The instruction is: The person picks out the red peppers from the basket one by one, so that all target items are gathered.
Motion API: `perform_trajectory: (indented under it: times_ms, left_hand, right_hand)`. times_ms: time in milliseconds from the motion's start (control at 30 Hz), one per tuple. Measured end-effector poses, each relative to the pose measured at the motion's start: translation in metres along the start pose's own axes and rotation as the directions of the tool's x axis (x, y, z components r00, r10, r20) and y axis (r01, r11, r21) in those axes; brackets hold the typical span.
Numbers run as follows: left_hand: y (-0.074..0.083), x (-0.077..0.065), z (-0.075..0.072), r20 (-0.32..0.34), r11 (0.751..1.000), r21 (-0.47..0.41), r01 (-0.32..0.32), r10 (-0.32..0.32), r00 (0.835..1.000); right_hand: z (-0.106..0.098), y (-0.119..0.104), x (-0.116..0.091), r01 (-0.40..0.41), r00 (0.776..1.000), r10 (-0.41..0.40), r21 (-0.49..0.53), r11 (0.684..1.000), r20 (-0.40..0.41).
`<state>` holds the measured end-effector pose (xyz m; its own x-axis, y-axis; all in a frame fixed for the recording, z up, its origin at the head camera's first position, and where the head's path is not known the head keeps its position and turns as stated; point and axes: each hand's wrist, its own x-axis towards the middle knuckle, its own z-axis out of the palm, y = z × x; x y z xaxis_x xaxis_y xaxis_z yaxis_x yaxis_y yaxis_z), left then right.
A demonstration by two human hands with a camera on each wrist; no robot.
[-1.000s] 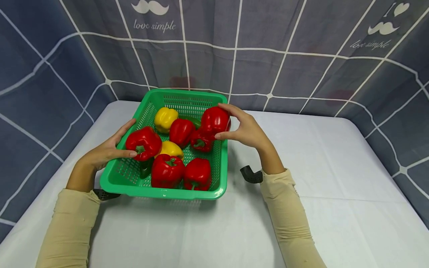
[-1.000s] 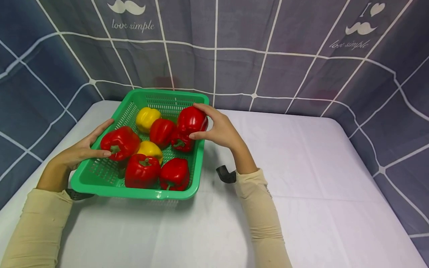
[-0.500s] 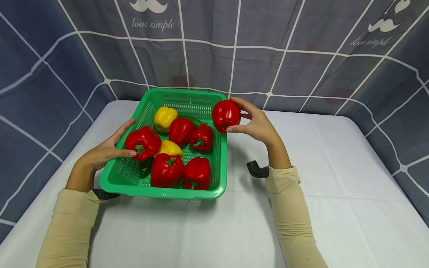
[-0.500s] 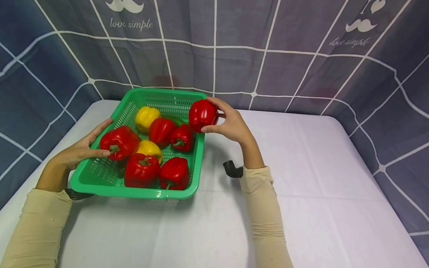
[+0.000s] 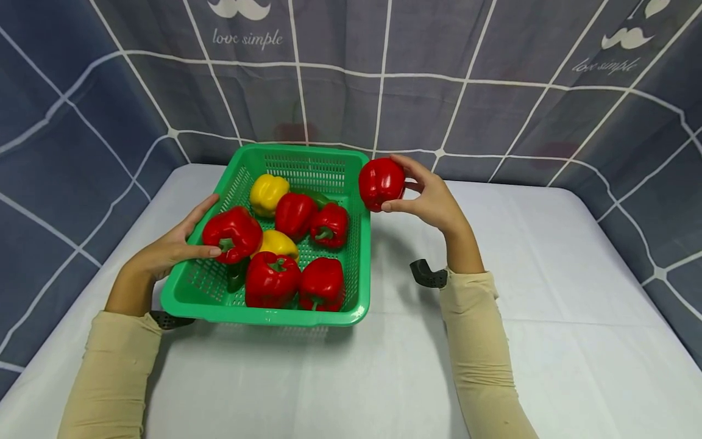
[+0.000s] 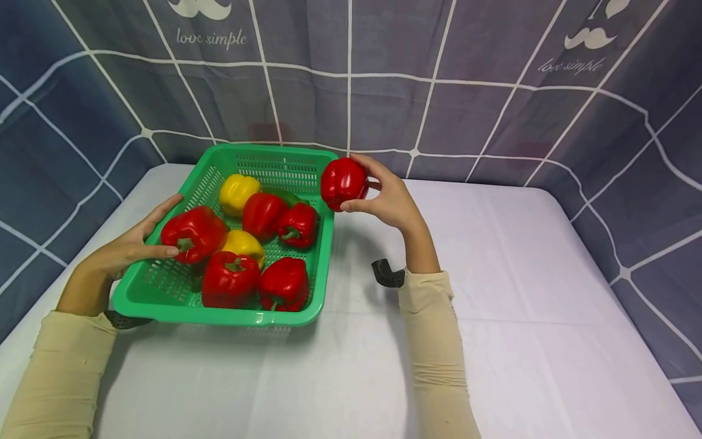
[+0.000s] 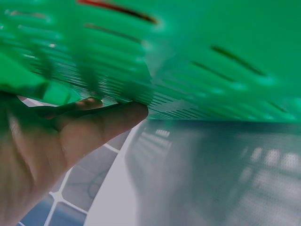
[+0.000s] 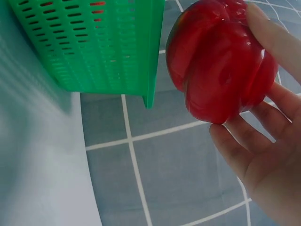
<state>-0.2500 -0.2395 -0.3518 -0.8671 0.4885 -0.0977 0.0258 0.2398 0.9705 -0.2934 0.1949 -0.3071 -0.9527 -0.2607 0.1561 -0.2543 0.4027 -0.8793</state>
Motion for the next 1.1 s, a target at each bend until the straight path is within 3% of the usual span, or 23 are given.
perform_trajectory:
  times_ms: [333, 667, 900, 1100]
  left_hand:
    - [0.000, 0.001, -0.002, 0.008, 0.999, 0.029, -0.015, 0.014, 1.000]
    - [0.000, 0.001, -0.002, 0.013, 1.000, 0.004, -0.001, 0.001, 1.000]
    - [-0.001, 0.002, -0.002, -0.009, 0.997, 0.082, -0.006, 0.007, 1.000]
    - [-0.002, 0.002, -0.002, -0.002, 0.999, 0.048, -0.014, 0.014, 1.000]
  right_hand:
    - [-0.010, 0.011, 0.002, -0.040, 0.999, 0.041, 0.031, 0.999, -0.032]
    - [-0.012, 0.022, 0.005, -0.061, 0.998, 0.062, 0.043, 0.997, -0.032]
    - [-0.012, 0.031, 0.009, -0.079, 0.997, 0.081, 0.095, 0.992, -0.010]
    - [-0.011, 0.041, 0.012, -0.100, 0.995, 0.101, 0.080, 0.992, -0.012]
